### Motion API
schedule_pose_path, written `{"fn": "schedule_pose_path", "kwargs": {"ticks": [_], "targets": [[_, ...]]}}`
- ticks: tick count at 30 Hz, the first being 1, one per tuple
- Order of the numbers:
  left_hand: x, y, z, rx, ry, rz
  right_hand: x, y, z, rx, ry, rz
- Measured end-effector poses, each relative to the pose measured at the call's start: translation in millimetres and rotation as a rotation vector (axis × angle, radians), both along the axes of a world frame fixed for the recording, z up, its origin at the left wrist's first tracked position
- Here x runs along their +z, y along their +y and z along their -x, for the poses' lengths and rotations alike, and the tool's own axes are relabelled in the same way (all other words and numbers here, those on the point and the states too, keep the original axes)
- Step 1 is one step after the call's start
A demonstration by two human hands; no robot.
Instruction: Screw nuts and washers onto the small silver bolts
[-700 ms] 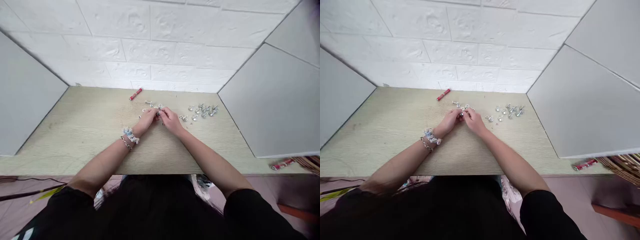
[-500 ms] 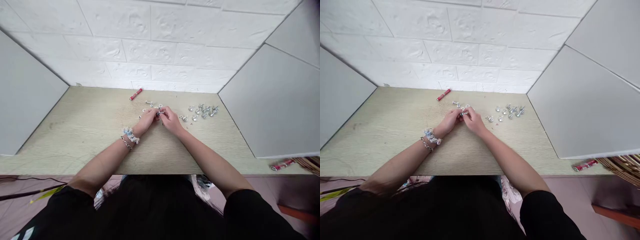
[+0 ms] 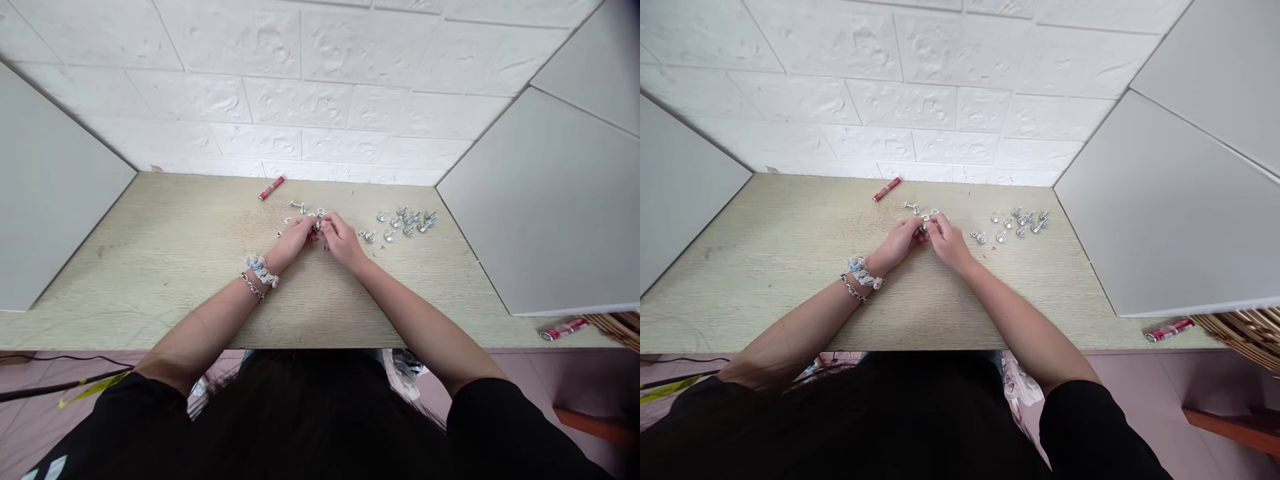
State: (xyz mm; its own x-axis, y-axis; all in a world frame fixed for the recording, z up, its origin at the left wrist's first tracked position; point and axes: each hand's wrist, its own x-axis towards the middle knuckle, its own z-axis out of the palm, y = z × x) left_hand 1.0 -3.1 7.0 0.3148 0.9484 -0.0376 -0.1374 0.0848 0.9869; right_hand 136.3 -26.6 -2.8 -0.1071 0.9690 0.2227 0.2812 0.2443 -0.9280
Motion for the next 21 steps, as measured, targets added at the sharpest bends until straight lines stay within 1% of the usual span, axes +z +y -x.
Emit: {"fn": "schedule_pose_path", "kwargs": {"ticks": [3,9,16,21], "targets": [[0.1,-0.1,-0.2,0.015,0.0,0.003,-0.1,-0.4,0.0,-0.005,-0.039,0.019],[-1.6,1.2,-0.6,0.022,-0.006,0.013,1.2,-1.1,-0.1,-0.005,-0.097,-0.008],[1.5,-0.8,-1.1,0.03,-0.015,0.008,3.4,-1.2,-0.3,0.007,-0.075,-0.014],[3.7,-2.4,-0.2,0.015,0.018,-0.003,1.9,-1.9,-0.3,0.026,-0.066,0.015]]}}
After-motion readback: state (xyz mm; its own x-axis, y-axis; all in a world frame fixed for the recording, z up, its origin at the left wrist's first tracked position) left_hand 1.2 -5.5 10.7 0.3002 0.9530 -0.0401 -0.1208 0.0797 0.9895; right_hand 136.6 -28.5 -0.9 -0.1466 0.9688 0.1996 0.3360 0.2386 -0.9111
